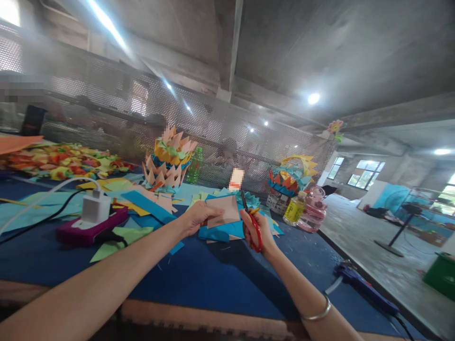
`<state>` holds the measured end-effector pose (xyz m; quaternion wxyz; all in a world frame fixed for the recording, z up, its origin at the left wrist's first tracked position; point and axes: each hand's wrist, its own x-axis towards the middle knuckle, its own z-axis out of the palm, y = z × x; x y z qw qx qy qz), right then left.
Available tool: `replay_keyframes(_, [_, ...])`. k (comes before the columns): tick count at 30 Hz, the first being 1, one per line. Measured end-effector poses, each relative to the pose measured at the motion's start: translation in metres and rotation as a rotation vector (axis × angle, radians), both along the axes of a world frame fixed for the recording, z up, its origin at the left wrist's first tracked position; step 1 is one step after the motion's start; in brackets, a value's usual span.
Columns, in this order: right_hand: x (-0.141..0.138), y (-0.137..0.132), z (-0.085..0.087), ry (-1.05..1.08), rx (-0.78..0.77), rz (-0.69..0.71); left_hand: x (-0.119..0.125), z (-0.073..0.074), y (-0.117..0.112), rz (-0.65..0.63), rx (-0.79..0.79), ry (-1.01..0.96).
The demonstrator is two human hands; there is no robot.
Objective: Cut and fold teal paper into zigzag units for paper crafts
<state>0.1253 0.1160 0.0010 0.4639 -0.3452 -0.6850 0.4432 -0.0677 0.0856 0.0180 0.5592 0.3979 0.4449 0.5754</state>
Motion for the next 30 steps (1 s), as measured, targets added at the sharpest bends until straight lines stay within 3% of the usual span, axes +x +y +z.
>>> replay_keyframes(6, [0.004,0.002,0.012,0.189,0.004,-0.006,0.000,0.004,-0.003,-0.001,-0.002,0.044])
replay_keyframes(13, [-0.006,0.004,-0.002,0.290,-0.144,0.134,0.002,-0.009,-0.001,-0.107,0.124,0.155])
replay_keyframes(17, [-0.003,0.015,0.002,0.384,-0.164,0.065,-0.006,-0.005,0.006,-0.108,0.185,0.301])
replay_keyframes(19, [0.006,0.026,0.008,0.482,-0.187,-0.037,-0.014,-0.001,0.014,-0.089,0.261,0.476])
replay_keyframes(21, [0.018,0.038,0.015,0.618,-0.243,-0.151,-0.021,0.002,0.027,-0.075,0.382,0.876])
replay_keyframes(22, [0.025,0.044,0.017,0.655,-0.256,-0.186,-0.023,0.003,0.034,-0.094,0.389,0.973])
replay_keyframes(25, [0.038,0.056,0.019,0.716,-0.283,-0.242,-0.020,0.005,0.056,-0.187,0.412,1.192])
replay_keyframes(30, [0.040,0.059,0.016,0.734,-0.285,-0.223,0.003,0.006,0.092,-0.465,0.428,1.418])
